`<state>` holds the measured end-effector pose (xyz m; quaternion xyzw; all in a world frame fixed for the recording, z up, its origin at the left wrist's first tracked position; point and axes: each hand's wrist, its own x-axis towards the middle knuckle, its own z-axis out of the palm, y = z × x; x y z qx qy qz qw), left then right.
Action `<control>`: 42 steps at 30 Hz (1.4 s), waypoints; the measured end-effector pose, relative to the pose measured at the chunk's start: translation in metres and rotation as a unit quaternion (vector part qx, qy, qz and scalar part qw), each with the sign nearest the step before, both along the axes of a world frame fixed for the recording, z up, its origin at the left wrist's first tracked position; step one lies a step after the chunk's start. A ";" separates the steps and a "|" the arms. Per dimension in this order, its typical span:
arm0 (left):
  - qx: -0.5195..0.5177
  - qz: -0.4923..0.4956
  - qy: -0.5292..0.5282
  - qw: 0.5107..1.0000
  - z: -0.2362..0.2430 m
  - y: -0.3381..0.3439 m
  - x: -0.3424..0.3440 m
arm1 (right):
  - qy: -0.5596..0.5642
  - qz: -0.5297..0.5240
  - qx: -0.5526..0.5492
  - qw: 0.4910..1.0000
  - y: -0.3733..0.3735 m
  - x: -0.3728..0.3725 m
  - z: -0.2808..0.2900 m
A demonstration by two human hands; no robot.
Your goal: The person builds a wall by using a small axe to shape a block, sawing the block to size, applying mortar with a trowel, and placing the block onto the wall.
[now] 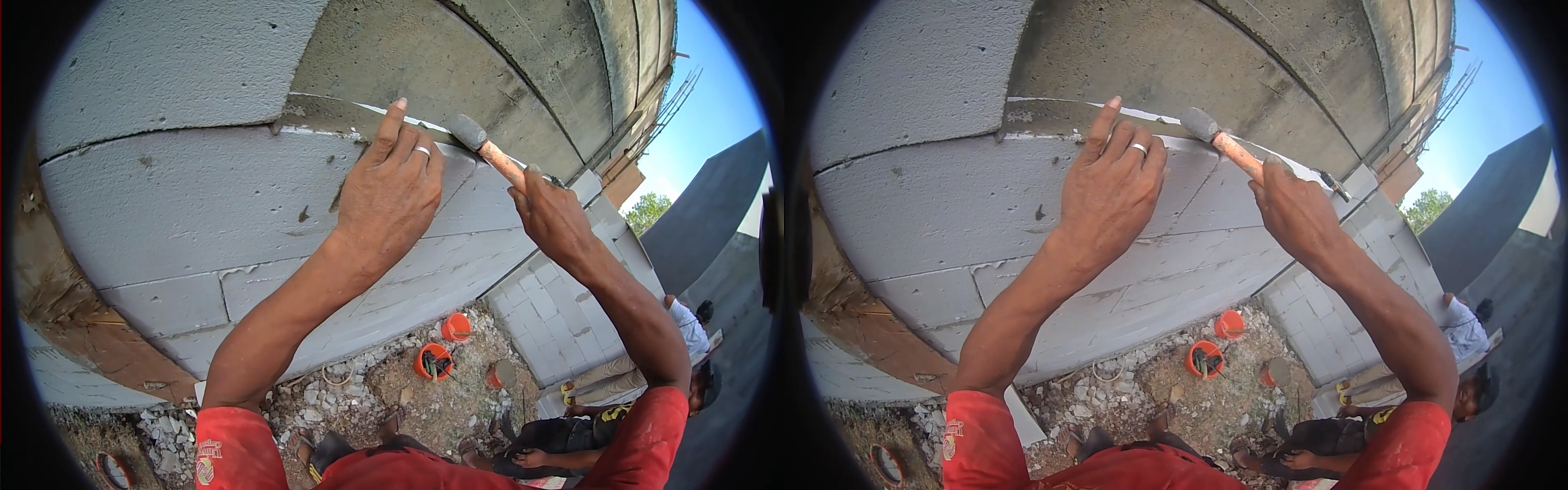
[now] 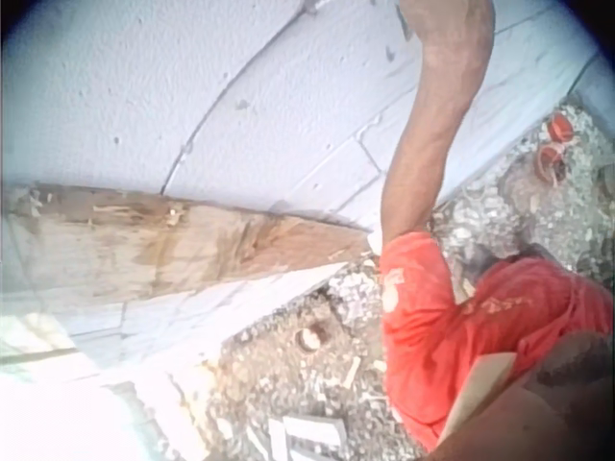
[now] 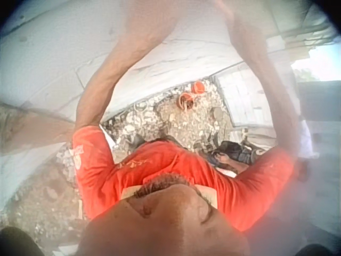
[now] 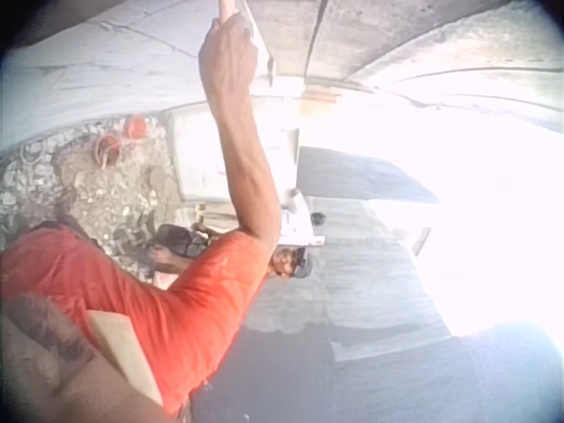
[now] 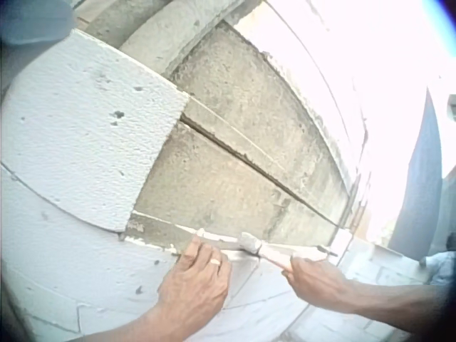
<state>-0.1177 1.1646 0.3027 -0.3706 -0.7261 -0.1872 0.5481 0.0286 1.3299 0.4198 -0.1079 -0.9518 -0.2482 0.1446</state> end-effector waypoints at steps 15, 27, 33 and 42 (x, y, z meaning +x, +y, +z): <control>0.047 -0.042 0.028 0.998 -0.009 0.003 -0.006 | 0.079 0.043 -0.026 0.996 -0.003 0.010 -0.009; 0.038 -0.047 -0.012 0.998 -0.008 -0.001 0.001 | 0.102 0.131 -0.023 0.986 -0.006 0.009 -0.012; 0.043 -0.047 -0.008 0.998 -0.012 0.001 -0.002 | 0.071 0.010 -0.054 0.996 -0.006 0.000 -0.005; 0.053 -0.063 -0.024 0.996 -0.011 -0.004 0.002 | 0.052 -0.031 -0.050 0.997 -0.007 -0.015 -0.012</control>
